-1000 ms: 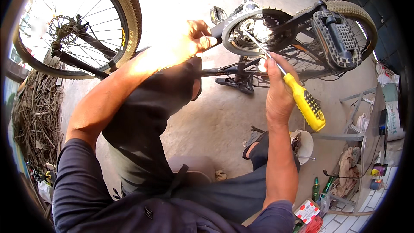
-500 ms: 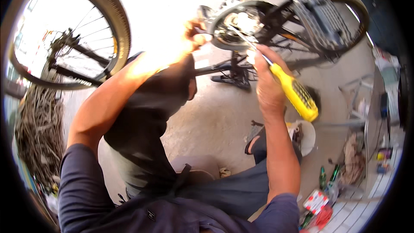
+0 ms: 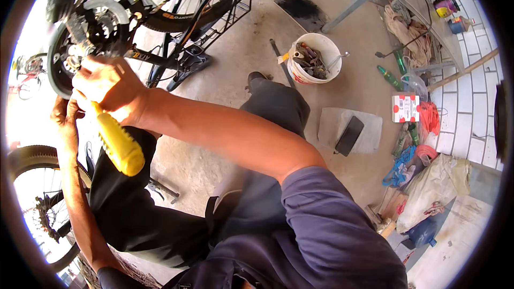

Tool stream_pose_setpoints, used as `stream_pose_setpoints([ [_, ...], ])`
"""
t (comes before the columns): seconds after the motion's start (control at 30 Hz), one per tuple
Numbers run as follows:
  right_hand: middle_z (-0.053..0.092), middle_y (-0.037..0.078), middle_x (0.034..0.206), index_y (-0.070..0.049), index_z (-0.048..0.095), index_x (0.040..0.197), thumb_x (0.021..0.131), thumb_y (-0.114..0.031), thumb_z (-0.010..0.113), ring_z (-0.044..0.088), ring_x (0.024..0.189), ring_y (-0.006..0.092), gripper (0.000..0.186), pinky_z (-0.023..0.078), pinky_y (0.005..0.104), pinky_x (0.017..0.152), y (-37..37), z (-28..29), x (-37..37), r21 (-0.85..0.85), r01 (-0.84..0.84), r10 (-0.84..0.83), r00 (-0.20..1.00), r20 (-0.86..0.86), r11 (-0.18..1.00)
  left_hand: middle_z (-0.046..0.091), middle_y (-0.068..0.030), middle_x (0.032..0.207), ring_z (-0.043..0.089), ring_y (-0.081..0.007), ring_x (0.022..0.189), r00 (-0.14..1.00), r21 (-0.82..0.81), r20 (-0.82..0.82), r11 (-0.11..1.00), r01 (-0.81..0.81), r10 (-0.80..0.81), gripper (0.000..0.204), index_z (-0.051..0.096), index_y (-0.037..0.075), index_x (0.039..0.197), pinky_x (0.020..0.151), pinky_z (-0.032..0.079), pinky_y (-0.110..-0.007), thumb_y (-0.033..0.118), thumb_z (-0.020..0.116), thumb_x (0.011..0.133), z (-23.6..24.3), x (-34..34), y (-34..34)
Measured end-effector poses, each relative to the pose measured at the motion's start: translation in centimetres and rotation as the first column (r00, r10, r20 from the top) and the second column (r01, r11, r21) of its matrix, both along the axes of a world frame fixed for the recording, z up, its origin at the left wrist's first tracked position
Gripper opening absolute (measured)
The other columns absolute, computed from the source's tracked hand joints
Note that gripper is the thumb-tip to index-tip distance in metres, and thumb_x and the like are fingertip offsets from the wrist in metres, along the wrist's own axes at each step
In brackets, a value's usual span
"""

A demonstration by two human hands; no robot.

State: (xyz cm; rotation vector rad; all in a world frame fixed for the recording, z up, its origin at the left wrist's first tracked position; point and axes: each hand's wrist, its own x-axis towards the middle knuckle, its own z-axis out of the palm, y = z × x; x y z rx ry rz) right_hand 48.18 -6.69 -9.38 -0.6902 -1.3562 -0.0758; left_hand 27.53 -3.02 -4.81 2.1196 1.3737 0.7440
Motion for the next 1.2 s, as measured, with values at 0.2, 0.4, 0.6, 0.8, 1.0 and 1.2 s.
stream_pose_setpoints([
  [0.2, 0.054, 0.002, 0.068, -0.011, 0.057, 0.059, 0.061, -0.024, 0.072, 0.056, 0.071, 0.0224, 0.02, 0.053, 0.0329, 0.058, 0.7, -1.6, 0.2, -0.025, 0.062, -0.057, 0.983, 0.173, 0.998, 0.063, -0.0039, 0.08, 0.06, -0.0105, 0.067, 0.996, 0.048, -0.087, 0.999, 0.018, -0.013, 0.03, 0.061, 0.001, 0.112, 0.065, 0.052, -0.027, 0.027, 0.054, 0.1, -1.9, -1.6, 2.6],
  [0.4, 0.051, 0.003, 0.069, -0.007, 0.056, 0.073, 0.069, -0.017, 0.069, 0.059, 0.073, 0.0188, 0.017, 0.053, 0.0305, 0.07, 1.0, -1.5, 0.6, 0.09, 0.208, -0.224, 0.946, 0.236, 0.974, 0.063, -0.002, 0.076, 0.056, -0.0085, 0.065, 1.0, 0.007, 0.002, 1.0, -0.021, 0.021, 0.017, 0.061, 0.002, 0.095, 0.063, 0.047, -0.025, 0.018, 0.055, 0.099, -2.3, -2.1, 1.9],
  [0.6, 0.058, 0.01, 0.085, 0.004, 0.06, 0.093, 0.084, 0.0, 0.065, 0.058, 0.071, 0.018, 0.011, 0.051, 0.0308, 0.063, -0.6, -0.6, 3.0, 0.075, -0.406, 0.407, 0.913, 0.002, 0.911, 0.066, -0.0047, 0.081, 0.062, -0.0127, 0.074, 0.96, -0.1, 0.258, 0.991, -0.087, 0.11, 0.015, 0.066, 0.002, 0.097, 0.068, 0.053, -0.028, 0.016, 0.063, 0.093, -0.4, 3.8, -1.1],
  [0.8, 0.067, 0.011, 0.097, -0.002, 0.068, 0.096, 0.077, -0.002, 0.071, 0.067, 0.084, 0.0282, 0.019, 0.055, 0.0339, 0.073, -3.2, 0.2, 3.5, -0.332, -0.086, 0.104, 0.994, 0.036, 0.939, 0.063, -0.0048, 0.08, 0.058, -0.0104, 0.068, 0.991, 0.075, 0.035, 0.989, -0.131, 0.129, 0.023, 0.064, 0.0, 0.107, 0.063, 0.052, -0.027, 0.021, 0.062, 0.096, -2.2, 2.4, -0.5],
  [1.0, 0.067, 0.014, 0.095, -0.001, 0.065, 0.103, 0.081, -0.001, 0.069, 0.067, 0.08, 0.0267, 0.022, 0.054, 0.0314, 0.072, -3.7, -0.2, 5.1, -0.329, -0.094, 0.125, 0.989, 0.075, 0.94, 0.063, -0.007, 0.076, 0.058, -0.0162, 0.067, 0.991, -0.037, -0.074, 0.993, -0.11, 0.107, 0.028, 0.063, 0.001, 0.11, 0.066, 0.05, -0.032, 0.026, 0.059, 0.097, 0.5, 4.3, -2.0],
  [1.2, 0.067, 0.014, 0.09, 0.0, 0.066, 0.099, 0.083, -0.001, 0.069, 0.068, 0.078, 0.0254, 0.017, 0.054, 0.0311, 0.07, -2.8, 0.9, 4.2, -0.314, -0.017, 0.033, 0.998, 0.045, 0.949, 0.062, -0.0148, 0.066, 0.06, -0.0285, 0.061, 0.988, 0.033, -0.067, 0.99, -0.14, 0.142, 0.029, 0.063, 0.003, 0.103, 0.064, 0.048, -0.041, 0.031, 0.061, 0.095, 0.5, 4.5, -2.0],
])
